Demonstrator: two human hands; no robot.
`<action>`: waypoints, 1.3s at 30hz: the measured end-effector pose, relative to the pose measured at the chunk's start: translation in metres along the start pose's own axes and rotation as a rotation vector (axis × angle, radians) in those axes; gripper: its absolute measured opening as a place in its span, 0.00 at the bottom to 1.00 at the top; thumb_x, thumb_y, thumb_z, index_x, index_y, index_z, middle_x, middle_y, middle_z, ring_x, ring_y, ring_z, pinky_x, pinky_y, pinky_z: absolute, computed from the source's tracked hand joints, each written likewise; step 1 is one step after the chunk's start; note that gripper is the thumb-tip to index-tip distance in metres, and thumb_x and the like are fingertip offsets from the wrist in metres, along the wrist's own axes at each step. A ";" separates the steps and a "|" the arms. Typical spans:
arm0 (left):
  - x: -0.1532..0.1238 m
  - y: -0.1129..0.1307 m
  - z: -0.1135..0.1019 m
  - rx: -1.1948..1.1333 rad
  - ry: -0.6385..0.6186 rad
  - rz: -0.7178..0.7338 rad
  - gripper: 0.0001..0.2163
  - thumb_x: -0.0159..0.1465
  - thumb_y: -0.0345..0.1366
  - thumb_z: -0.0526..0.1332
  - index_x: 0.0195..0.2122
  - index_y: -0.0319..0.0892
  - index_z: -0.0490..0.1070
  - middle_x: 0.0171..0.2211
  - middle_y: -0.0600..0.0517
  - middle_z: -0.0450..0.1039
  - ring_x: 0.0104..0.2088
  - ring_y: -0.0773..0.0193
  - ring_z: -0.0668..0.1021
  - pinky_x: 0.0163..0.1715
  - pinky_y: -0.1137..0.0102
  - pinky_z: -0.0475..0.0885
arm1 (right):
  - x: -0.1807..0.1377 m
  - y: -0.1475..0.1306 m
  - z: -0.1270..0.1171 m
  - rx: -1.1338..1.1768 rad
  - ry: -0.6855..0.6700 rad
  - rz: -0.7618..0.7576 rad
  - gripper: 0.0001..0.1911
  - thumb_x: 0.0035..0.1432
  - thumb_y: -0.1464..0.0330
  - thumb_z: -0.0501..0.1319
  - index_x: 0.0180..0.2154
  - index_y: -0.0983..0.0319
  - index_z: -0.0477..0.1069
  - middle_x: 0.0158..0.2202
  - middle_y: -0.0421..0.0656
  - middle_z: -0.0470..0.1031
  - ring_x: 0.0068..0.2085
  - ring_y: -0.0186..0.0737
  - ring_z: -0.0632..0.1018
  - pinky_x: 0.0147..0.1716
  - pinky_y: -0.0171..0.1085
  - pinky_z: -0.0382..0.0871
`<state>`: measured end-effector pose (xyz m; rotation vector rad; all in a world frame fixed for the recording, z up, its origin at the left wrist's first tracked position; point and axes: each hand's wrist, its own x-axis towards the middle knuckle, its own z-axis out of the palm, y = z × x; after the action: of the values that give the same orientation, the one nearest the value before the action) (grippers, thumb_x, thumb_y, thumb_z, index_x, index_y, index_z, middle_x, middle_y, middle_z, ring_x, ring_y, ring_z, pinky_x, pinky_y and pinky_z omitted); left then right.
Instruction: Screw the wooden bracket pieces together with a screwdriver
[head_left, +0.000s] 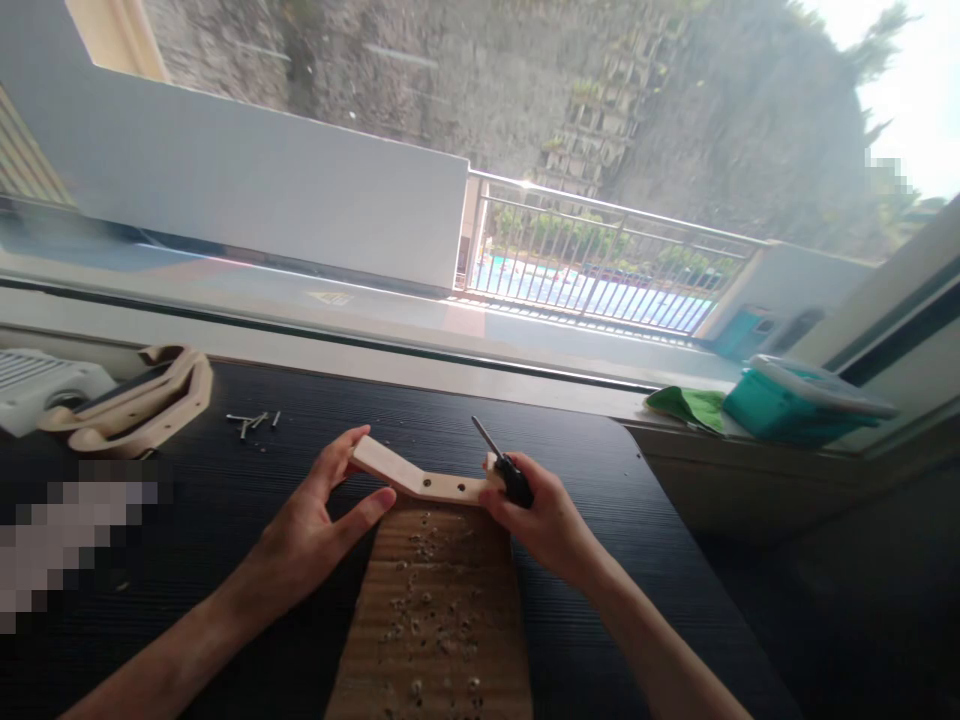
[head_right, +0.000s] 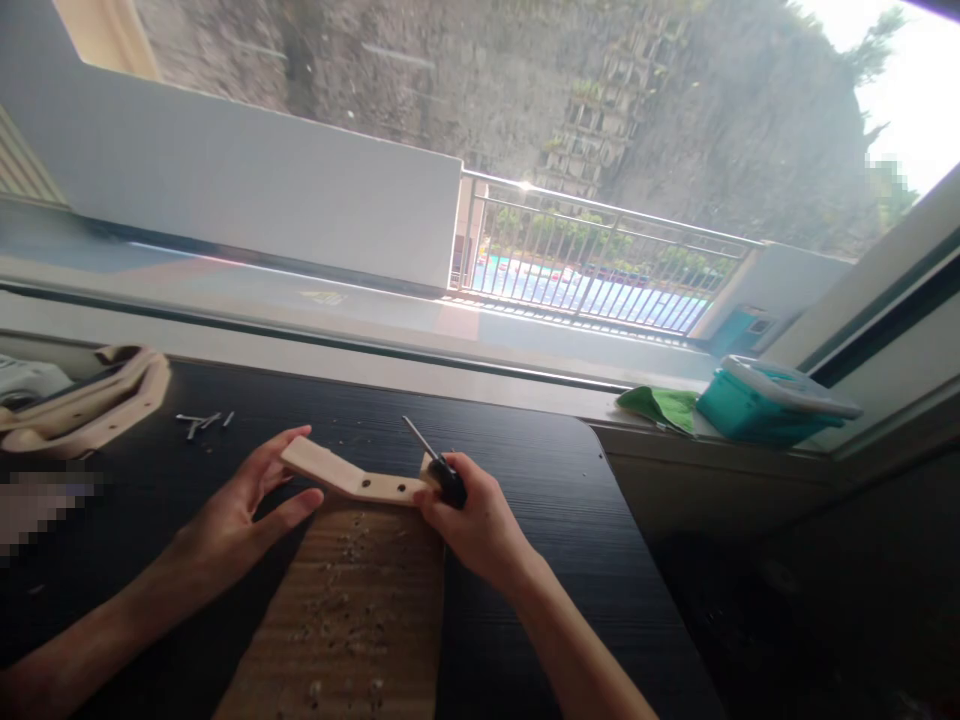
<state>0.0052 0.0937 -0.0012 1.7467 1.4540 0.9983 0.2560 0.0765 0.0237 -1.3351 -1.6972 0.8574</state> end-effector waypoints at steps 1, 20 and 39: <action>-0.001 0.003 -0.001 -0.042 0.030 -0.023 0.35 0.58 0.53 0.58 0.63 0.45 0.49 0.60 0.42 0.61 0.60 0.49 0.66 0.59 0.54 0.61 | 0.000 -0.002 -0.001 0.017 -0.015 0.001 0.14 0.53 0.61 0.62 0.38 0.64 0.70 0.27 0.37 0.66 0.28 0.31 0.65 0.29 0.31 0.61; 0.010 -0.016 -0.191 0.727 0.472 -0.290 0.16 0.56 0.46 0.53 0.37 0.46 0.75 0.39 0.49 0.79 0.42 0.50 0.78 0.43 0.64 0.69 | 0.005 0.013 -0.003 0.062 0.137 0.013 0.25 0.53 0.48 0.58 0.32 0.63 0.76 0.19 0.38 0.64 0.21 0.33 0.64 0.19 0.32 0.58; 0.079 -0.041 -0.178 0.997 0.229 -0.243 0.15 0.60 0.42 0.52 0.30 0.36 0.72 0.30 0.51 0.78 0.44 0.51 0.78 0.49 0.46 0.59 | 0.011 0.031 -0.009 -0.093 0.219 0.014 0.25 0.53 0.47 0.55 0.32 0.62 0.77 0.20 0.39 0.68 0.23 0.35 0.67 0.22 0.31 0.62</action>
<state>-0.1614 0.1807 0.0652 2.0304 2.5139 0.3276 0.2767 0.0943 0.0026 -1.4489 -1.5737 0.6216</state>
